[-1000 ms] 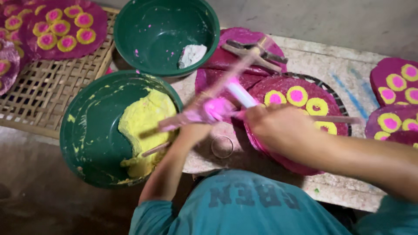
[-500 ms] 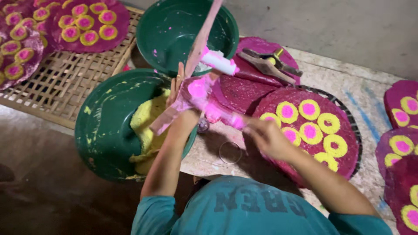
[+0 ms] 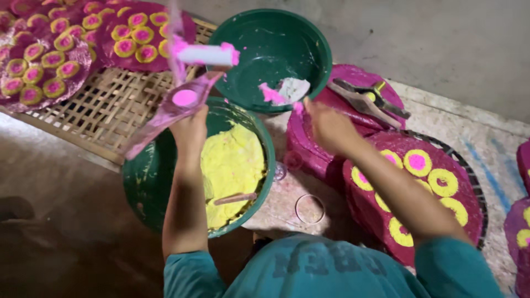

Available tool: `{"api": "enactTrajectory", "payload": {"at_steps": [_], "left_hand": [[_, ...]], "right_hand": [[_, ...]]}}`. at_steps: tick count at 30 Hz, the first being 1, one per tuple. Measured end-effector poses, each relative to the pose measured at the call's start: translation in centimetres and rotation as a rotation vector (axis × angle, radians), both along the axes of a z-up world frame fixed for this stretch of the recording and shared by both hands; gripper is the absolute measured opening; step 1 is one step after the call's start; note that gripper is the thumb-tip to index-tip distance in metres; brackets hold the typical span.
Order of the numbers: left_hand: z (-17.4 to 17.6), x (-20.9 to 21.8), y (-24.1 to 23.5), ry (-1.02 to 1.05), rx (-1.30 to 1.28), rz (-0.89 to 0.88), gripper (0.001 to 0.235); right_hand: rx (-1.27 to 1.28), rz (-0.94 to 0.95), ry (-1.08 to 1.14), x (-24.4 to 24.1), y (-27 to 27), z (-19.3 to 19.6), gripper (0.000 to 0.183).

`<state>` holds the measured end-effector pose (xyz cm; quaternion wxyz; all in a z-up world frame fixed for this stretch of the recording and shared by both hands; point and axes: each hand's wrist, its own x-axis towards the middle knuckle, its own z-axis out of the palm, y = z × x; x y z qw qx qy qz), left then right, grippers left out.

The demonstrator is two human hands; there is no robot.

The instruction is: The person uses a wooden press to form yellow dough into rings on a pink glittery mat, then presses pink dough into the centers to create two-toned decorative circles. The finished pieces are arranged on a nearby tray.

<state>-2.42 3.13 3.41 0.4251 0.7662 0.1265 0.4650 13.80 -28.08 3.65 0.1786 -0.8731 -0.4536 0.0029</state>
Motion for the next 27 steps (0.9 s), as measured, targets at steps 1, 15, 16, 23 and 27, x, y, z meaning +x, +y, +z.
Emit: {"api": "enactTrajectory", "payload": {"at_steps": [1, 15, 16, 23, 27], "left_hand": [[0.1, -0.3, 0.3, -0.011, -0.180, -0.041, 0.026], [2.4, -3.5, -20.4, 0.463, -1.075, -1.333, 0.046], [3.1, -3.7, -21.1, 0.481, -0.855, -1.299, 0.050], [5.8, -3.6, -25.7, 0.819, 0.034, -1.052, 0.041], [5.2, -5.6, -29.8, 0.827, 0.179, -1.124, 0.044]], "right_hand": [[-0.123, -0.069, -0.008, 2.0, 1.5, -0.4, 0.060], [1.388, 0.539, 1.377, -9.0, -6.0, 10.2, 0.088], [1.370, 0.516, 1.211, -9.5, -7.8, 11.0, 0.080], [0.700, 0.389, 0.082, -14.7, -19.2, 13.0, 0.032], [0.700, 0.399, -0.121, -18.4, -22.7, 9.0, 0.016]]}}
